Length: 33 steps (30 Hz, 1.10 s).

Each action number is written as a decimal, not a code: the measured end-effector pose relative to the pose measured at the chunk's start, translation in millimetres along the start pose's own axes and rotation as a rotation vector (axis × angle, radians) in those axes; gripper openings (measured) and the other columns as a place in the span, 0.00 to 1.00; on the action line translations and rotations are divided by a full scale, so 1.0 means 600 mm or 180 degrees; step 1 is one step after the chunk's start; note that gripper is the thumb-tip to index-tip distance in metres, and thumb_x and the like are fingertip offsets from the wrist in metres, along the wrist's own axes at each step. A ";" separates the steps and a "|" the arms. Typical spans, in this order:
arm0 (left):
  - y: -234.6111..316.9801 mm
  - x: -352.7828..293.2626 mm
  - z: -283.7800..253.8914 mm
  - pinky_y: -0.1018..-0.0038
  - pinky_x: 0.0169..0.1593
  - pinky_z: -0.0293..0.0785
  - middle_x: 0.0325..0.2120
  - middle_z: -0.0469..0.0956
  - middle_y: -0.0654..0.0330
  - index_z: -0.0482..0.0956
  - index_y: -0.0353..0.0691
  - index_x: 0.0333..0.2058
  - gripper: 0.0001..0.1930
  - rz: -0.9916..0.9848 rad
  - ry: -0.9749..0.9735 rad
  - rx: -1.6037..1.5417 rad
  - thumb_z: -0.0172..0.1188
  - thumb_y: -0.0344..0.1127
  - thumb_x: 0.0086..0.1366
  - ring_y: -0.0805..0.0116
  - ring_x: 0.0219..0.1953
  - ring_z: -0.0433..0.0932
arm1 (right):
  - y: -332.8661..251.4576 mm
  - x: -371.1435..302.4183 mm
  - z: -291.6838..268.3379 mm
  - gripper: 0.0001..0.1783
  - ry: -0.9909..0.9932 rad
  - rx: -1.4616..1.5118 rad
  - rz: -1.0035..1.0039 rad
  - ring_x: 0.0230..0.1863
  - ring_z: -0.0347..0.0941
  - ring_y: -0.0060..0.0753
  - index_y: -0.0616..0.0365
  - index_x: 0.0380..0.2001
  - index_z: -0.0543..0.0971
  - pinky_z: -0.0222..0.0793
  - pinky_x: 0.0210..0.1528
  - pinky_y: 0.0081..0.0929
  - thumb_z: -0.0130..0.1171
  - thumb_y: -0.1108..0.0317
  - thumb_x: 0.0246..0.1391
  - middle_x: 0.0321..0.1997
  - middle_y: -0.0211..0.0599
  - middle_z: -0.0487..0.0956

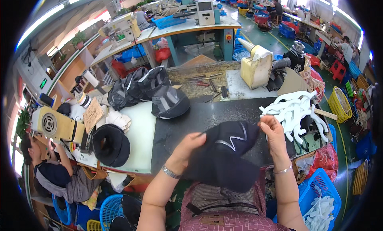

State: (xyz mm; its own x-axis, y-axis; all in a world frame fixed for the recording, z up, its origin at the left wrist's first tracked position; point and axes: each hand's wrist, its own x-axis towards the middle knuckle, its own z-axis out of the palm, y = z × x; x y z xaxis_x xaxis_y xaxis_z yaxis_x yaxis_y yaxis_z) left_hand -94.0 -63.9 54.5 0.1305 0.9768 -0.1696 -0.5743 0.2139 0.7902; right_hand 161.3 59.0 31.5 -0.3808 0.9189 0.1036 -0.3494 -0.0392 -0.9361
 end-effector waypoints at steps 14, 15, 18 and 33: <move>-0.129 -0.020 0.081 0.73 0.43 0.71 0.36 0.75 0.56 0.71 0.35 0.46 0.17 0.2090 0.1743 0.3423 0.56 0.26 0.56 0.64 0.39 0.76 | 0.056 -0.029 0.076 0.12 -0.0509 0.1344 0.1338 0.43 0.72 0.26 0.63 0.40 0.72 0.70 0.44 0.24 0.56 0.69 0.54 0.42 0.36 0.75; -0.132 -0.021 0.084 0.73 0.43 0.71 0.36 0.75 0.56 0.71 0.35 0.46 0.17 0.2069 0.1767 0.3449 0.56 0.26 0.56 0.64 0.39 0.76 | 0.044 -0.036 0.077 0.10 -0.0473 0.1268 0.1072 0.42 0.73 0.25 0.63 0.38 0.72 0.70 0.44 0.23 0.54 0.70 0.55 0.40 0.36 0.76; -0.139 -0.024 0.103 0.70 0.53 0.67 0.46 0.71 0.58 0.63 0.34 0.52 0.24 0.1320 0.0724 -0.0024 0.56 0.22 0.55 0.65 0.48 0.71 | 0.015 -0.031 0.079 0.06 -0.0562 0.1154 0.0482 0.33 0.72 0.22 0.63 0.33 0.72 0.70 0.37 0.20 0.52 0.71 0.56 0.33 0.34 0.77; -0.135 -0.038 0.173 0.61 0.59 0.58 0.46 0.71 0.51 0.65 0.31 0.51 0.23 0.0968 -0.0545 -0.1611 0.50 0.25 0.54 0.55 0.50 0.69 | -0.128 0.027 0.102 0.16 -0.1295 -0.2576 -0.2577 0.19 0.69 0.51 0.59 0.21 0.69 0.61 0.21 0.41 0.57 0.58 0.50 0.17 0.46 0.71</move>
State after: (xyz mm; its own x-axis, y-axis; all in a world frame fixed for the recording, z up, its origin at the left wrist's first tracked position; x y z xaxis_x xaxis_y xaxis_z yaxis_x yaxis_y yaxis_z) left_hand 33.6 -104.0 55.4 0.0043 0.9887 0.1497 -0.9132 -0.0572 0.4035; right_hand 129.4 53.1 125.3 -0.5916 0.3679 0.7174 -0.0304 0.8790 -0.4759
